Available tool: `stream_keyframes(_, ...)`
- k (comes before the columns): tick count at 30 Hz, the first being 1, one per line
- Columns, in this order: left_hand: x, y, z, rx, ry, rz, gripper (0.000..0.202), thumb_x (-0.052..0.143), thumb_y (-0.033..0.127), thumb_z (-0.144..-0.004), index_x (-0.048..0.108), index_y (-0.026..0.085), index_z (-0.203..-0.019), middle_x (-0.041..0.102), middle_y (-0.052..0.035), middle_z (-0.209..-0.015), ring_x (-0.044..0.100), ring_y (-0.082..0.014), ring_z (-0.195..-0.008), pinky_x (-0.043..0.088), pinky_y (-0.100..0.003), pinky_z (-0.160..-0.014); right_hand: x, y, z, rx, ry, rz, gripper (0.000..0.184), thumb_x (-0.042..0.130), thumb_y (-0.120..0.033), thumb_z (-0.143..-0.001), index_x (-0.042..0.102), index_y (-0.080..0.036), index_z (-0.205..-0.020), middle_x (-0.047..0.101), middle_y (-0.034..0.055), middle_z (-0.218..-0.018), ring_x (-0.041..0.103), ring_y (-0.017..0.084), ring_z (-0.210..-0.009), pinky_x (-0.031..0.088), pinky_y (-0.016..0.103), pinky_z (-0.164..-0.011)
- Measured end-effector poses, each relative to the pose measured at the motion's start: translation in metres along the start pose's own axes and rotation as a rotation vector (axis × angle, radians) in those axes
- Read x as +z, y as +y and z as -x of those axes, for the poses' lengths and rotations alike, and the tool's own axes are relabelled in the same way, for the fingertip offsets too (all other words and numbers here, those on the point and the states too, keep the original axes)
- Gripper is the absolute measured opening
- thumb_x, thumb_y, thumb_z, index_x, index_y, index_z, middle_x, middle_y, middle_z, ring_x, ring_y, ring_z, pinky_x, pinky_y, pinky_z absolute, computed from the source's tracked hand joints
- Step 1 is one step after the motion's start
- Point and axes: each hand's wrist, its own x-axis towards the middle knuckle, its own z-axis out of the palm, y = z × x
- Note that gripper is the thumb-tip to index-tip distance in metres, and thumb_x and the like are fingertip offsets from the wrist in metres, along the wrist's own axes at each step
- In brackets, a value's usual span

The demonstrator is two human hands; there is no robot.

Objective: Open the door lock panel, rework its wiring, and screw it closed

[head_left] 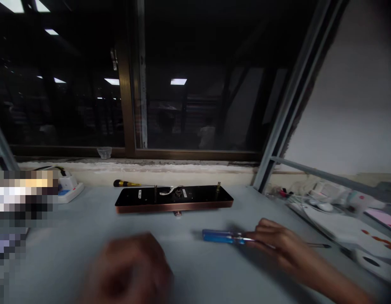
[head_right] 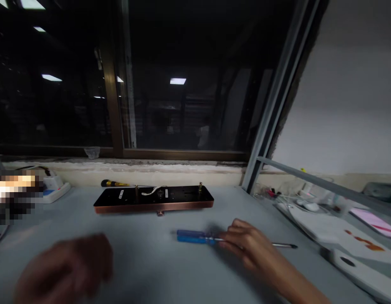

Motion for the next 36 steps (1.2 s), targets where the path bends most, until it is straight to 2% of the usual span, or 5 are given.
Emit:
stream_keyframes(6, -0.023, -0.037, -0.084, -0.091, 0.417, 0.186, 0.019, 0.054, 0.038, -0.065, 0.057, 0.021, -0.075, 0.059, 0.0003, -0.073, 0.055, -0.0181, -0.075, 0.044, -0.029, -0.071, 0.043, -0.024, -0.013, -0.019, -0.017, -0.193, 0.030, 0.038, -0.035, -0.088, 0.063, -0.020, -0.080, 0.060, 0.0035, -0.074, 0.056, 0.017, -0.073, 0.041, 0.028, -0.066)
stream_keyframes(18, -0.011, -0.076, -0.118, -0.750, -0.134, 0.393, 0.033, 0.043, 0.048, -0.079, 0.055, 0.017, -0.080, 0.061, -0.0034, -0.062, 0.060, -0.0165, -0.056, 0.052, -0.033, -0.057, 0.065, -0.053, -0.021, -0.081, 0.076, -0.266, 0.016, 0.047, -0.024, -0.079, 0.062, -0.023, -0.086, 0.061, 0.0041, -0.087, 0.056, 0.019, -0.086, 0.044, 0.032, -0.077)
stream_keyframes(22, -0.006, -0.081, -0.133, -0.796, -0.119, 0.367, 0.030, 0.047, 0.047, -0.077, 0.052, 0.018, -0.077, 0.056, 0.0012, -0.053, 0.053, -0.0124, -0.044, 0.049, -0.028, -0.048, 0.027, -0.020, -0.027, 0.060, 0.209, -0.387, 0.021, 0.048, -0.038, -0.078, 0.063, -0.023, -0.079, 0.063, 0.0045, -0.086, 0.057, 0.021, -0.083, 0.044, 0.033, -0.077)
stream_keyframes(25, -0.002, -0.088, -0.138, -0.793, -0.094, 0.330, 0.031, 0.045, 0.046, -0.079, 0.051, 0.016, -0.074, 0.051, 0.0022, -0.046, 0.048, -0.0115, -0.038, 0.043, -0.024, -0.040, 0.000, 0.018, -0.054, 0.529, 0.534, -0.520, 0.015, 0.052, -0.034, -0.072, 0.059, -0.021, -0.075, 0.062, 0.0063, -0.087, 0.055, 0.024, -0.088, 0.043, 0.034, -0.078)
stream_keyframes(36, 0.000, -0.092, -0.125, -0.521, -0.079, 0.320, 0.033, 0.052, 0.047, -0.073, 0.058, 0.015, -0.065, 0.043, 0.0046, -0.040, 0.034, -0.0082, -0.033, 0.016, -0.020, -0.032, 0.035, 0.037, -0.108, 0.698, 0.176, -1.069, 0.028, 0.043, -0.041, -0.082, 0.052, -0.015, -0.077, 0.049, 0.0000, -0.043, 0.043, 0.010, -0.034, 0.026, 0.017, -0.027)
